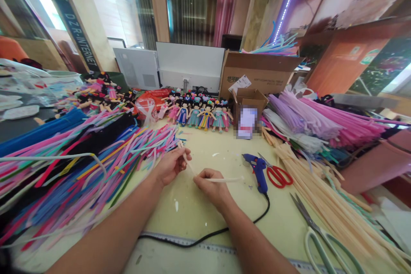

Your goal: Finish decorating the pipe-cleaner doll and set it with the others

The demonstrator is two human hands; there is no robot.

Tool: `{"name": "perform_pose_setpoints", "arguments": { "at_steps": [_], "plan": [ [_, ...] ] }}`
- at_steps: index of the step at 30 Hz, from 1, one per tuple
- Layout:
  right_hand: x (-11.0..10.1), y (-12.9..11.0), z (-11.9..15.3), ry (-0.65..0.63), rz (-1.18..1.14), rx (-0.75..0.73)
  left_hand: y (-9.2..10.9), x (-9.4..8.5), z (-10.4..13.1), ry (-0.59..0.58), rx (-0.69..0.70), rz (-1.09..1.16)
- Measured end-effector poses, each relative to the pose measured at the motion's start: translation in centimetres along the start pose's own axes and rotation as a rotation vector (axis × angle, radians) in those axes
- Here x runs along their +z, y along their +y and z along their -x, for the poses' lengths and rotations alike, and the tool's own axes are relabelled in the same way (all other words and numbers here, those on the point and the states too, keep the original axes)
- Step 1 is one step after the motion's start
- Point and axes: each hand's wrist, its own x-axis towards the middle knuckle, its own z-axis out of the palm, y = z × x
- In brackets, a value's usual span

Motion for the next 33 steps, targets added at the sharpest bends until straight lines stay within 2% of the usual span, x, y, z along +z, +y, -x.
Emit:
{"name": "perform_pose_setpoints", "arguments": {
  "at_steps": [4,9,11,17,21,24,33],
  "plan": [
    [-0.3,0.1,0.1,-0.003,0.091,-0.041,0.1,-0.3,-0.3,0.012,0.017,-0.012],
    [-1.1,0.0,0.5,-0.039,0.237,-0.383,0.8,-0.8,-0.4,0.002,0.029,0.013],
    [-1.3,-0.2,0.8,-0.076,0.264,-0.474,1.1,-1.0,-0.4,-0.006,0.019,0.031],
    [-1.1,-0.9,1.7,-0.128,0.254,-0.466,1.1,-1.2,-0.6,-0.023,-0.029,0.094],
    [-1.0,-0.9,1.9,-0.122,0.248,-0.591,1.0,-1.1,-0.6,-0.039,-0.058,0.131],
    [-0.9,-0.7,1.8,-0.124,0.258,-0.625,1.1,-1.1,-0.6,-0.056,-0.070,0.143],
    [-1.0,-0.9,1.6,-0.186,0.211,-0.517,0.8,-1.2,-0.6,-0.069,-0.064,0.119]
  ]
}}
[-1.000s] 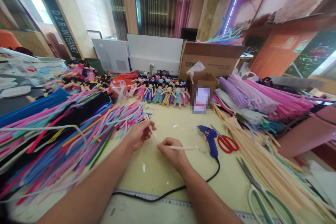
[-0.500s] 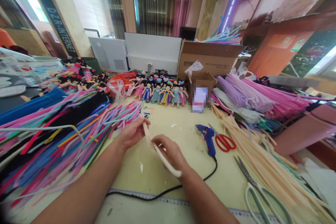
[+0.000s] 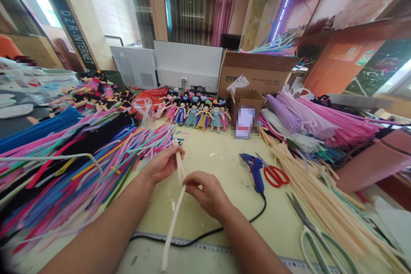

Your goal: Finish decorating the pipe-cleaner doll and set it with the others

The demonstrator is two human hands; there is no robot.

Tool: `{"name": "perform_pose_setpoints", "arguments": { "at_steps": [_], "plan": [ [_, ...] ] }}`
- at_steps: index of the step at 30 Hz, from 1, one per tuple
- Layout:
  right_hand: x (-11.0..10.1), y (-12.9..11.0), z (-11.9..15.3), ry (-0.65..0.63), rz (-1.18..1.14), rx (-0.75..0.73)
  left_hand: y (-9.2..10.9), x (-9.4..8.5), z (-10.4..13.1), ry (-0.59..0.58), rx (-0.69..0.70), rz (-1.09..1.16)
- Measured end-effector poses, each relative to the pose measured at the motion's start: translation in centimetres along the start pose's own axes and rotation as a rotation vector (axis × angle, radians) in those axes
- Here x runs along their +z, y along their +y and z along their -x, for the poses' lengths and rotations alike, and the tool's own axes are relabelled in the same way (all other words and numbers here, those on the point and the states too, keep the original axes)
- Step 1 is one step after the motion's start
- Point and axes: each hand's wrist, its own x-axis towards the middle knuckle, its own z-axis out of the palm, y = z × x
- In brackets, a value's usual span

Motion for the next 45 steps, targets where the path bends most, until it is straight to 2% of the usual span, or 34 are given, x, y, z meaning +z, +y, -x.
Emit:
{"name": "perform_pose_setpoints", "arguments": {
  "at_steps": [5,11,16,24,36,45],
  "plan": [
    [0.1,0.3,-0.2,-0.013,-0.136,0.123,-0.2,-0.1,0.0,0.003,0.048,-0.051],
    [0.1,1.3,-0.7,0.059,-0.277,0.353,-0.3,0.2,0.1,0.011,0.146,-0.143],
    [-0.1,1.5,-1.1,0.104,-0.371,0.454,-0.5,0.5,0.1,0.018,0.220,-0.193],
    [0.0,1.5,-1.2,0.110,-0.416,0.454,-0.6,0.5,0.1,0.024,0.212,-0.235],
    [0.0,1.7,-1.2,0.150,-0.555,0.538,-0.7,0.9,0.3,0.074,0.236,-0.260],
    [0.0,2.2,-0.9,0.108,-0.623,0.523,-0.9,0.8,0.1,0.092,0.243,-0.257]
  ]
}}
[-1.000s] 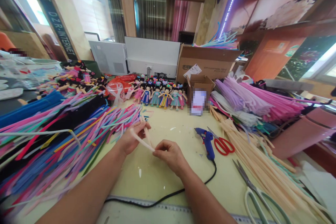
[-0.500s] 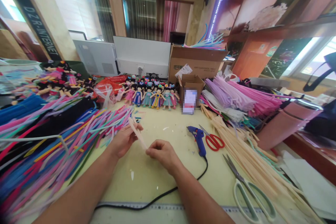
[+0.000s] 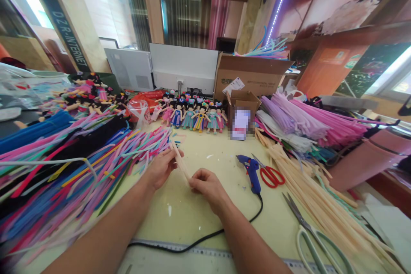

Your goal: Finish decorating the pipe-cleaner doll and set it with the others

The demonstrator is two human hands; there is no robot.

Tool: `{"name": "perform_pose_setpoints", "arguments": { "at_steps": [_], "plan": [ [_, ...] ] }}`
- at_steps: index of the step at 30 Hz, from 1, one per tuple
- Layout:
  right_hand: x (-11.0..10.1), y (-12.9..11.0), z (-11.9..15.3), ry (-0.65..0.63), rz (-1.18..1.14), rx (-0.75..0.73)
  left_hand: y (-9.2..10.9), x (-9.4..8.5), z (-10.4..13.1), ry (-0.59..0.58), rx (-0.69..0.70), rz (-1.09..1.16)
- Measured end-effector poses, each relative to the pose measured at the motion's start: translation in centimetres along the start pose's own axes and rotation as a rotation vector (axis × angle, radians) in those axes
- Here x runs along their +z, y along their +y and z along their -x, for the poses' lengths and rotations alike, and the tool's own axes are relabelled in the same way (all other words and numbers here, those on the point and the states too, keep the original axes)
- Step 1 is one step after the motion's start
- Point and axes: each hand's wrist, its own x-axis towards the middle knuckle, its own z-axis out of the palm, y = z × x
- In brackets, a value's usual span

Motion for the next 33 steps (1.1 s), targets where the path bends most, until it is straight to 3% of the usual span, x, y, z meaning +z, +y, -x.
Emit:
{"name": "perform_pose_setpoints", "arguments": {
  "at_steps": [7,18,33],
  "plan": [
    [0.66,-0.80,0.68,-0.106,0.008,0.038,-0.16,0.01,0.00,-0.002,-0.011,0.024],
    [0.56,-0.88,0.33,0.012,-0.001,0.012,-0.32,0.14,-0.07,0.014,-0.020,0.007],
    [0.98,-1.04,0.28,0.026,-0.035,0.059,-0.26,0.01,-0.25,0.010,-0.016,0.008]
  ]
}}
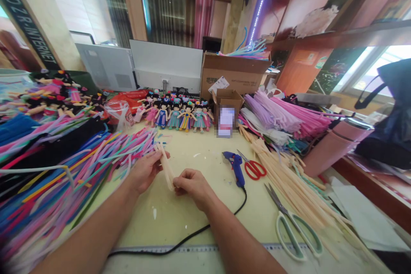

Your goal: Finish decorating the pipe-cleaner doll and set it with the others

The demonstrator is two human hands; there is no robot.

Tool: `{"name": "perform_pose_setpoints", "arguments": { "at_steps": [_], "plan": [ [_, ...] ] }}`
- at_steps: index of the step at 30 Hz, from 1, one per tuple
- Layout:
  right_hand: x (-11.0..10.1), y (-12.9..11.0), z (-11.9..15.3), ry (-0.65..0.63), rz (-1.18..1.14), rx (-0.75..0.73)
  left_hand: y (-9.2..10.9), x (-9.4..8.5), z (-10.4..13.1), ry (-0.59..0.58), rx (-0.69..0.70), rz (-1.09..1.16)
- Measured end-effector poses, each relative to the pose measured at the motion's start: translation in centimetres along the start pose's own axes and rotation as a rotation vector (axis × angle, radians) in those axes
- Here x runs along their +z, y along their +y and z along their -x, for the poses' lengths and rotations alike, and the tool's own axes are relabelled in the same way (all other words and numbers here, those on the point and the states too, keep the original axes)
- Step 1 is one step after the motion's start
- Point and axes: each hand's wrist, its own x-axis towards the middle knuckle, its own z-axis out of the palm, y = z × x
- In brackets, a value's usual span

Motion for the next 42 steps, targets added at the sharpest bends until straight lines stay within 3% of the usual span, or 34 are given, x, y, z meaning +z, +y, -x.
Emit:
{"name": "perform_pose_setpoints", "arguments": {
  "at_steps": [17,42],
  "plan": [
    [-0.7,1.1,-0.4,-0.015,-0.037,-0.038,0.2,0.2,0.5,-0.005,-0.008,0.022],
    [0.0,0.5,-0.1,0.053,-0.028,-0.040,0.2,0.1,0.5,-0.033,-0.031,0.062]
  ]
}}
